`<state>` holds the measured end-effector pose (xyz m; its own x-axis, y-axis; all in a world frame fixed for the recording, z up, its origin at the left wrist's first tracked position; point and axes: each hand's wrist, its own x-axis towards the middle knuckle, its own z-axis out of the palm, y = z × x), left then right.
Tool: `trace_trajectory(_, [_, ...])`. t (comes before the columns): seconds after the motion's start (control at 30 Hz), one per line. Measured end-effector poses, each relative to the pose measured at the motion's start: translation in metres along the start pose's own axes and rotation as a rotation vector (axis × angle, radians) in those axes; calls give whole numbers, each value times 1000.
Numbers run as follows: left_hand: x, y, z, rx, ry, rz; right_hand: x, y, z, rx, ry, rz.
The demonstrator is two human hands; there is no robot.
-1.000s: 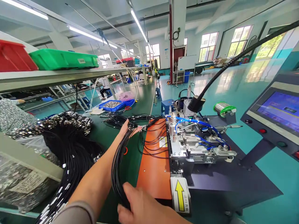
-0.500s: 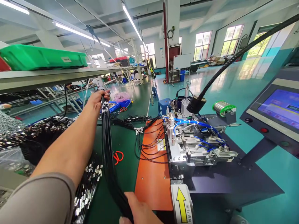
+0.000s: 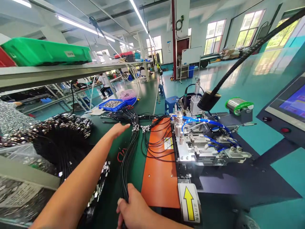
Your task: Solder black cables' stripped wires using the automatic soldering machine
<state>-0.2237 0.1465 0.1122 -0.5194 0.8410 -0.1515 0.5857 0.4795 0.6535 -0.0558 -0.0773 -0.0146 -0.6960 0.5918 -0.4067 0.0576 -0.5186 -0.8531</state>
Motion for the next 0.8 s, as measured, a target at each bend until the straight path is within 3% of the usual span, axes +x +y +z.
trace_trajectory(0.1, [-51,-38,2,-179,-165,-132,-14,-12,-5,91,-75,-66])
trace_trajectory(0.23, [-113,-71,16,-483,-430,-182,-25,-28,-21,-1,-95,-118])
trace_trajectory(0.3, [-130,-79,25,-603,-494,-180,-17,-36,-34,-59,-6,-46])
trace_trajectory(0.47, [-140,-85,31,-776,-557,-145,27,-71,-60,7,204,-44])
trace_trajectory(0.57, [-146,-88,32,-832,-586,-128,47,-89,-65,40,242,-60])
trace_trajectory(0.8, [-167,-99,44,-880,-617,-137,56,-92,-71,53,283,-43])
